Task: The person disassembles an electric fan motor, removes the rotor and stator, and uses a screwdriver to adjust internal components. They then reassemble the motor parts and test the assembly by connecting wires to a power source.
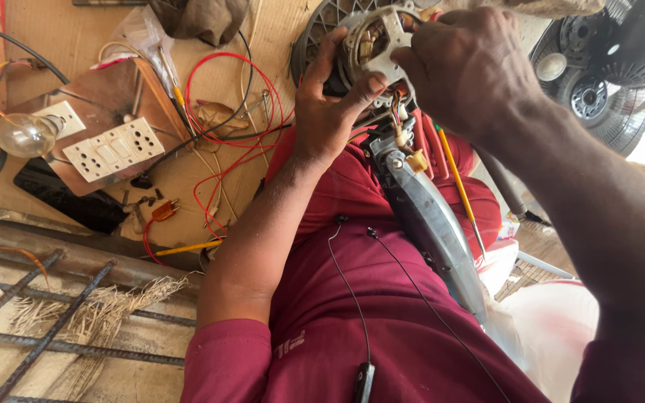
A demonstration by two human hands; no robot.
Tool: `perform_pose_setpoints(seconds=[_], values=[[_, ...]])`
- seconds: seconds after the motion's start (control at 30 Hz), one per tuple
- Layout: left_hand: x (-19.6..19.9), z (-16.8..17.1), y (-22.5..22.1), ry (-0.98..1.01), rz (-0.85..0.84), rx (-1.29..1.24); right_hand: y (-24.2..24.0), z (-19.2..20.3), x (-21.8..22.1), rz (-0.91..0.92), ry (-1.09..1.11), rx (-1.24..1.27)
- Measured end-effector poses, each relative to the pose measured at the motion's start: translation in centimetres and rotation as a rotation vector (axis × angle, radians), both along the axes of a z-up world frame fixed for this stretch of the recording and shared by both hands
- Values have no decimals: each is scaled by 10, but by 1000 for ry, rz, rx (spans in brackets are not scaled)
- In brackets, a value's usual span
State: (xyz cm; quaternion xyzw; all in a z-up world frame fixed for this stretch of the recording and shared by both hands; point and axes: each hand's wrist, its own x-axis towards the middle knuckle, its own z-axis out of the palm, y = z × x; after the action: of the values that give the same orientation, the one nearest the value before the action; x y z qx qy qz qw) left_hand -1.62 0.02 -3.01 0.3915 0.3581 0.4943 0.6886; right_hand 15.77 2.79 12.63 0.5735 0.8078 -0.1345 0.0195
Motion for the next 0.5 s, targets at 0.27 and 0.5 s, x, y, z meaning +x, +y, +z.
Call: perform_pose_setpoints(seconds=[0.27, 0.5], values=[[0, 4, 1, -13, 8, 5, 1, 18, -12, -4, 222, 95], [-1, 29, 12, 142, -34, -61, -35, -19, 13, -811, 621, -110]])
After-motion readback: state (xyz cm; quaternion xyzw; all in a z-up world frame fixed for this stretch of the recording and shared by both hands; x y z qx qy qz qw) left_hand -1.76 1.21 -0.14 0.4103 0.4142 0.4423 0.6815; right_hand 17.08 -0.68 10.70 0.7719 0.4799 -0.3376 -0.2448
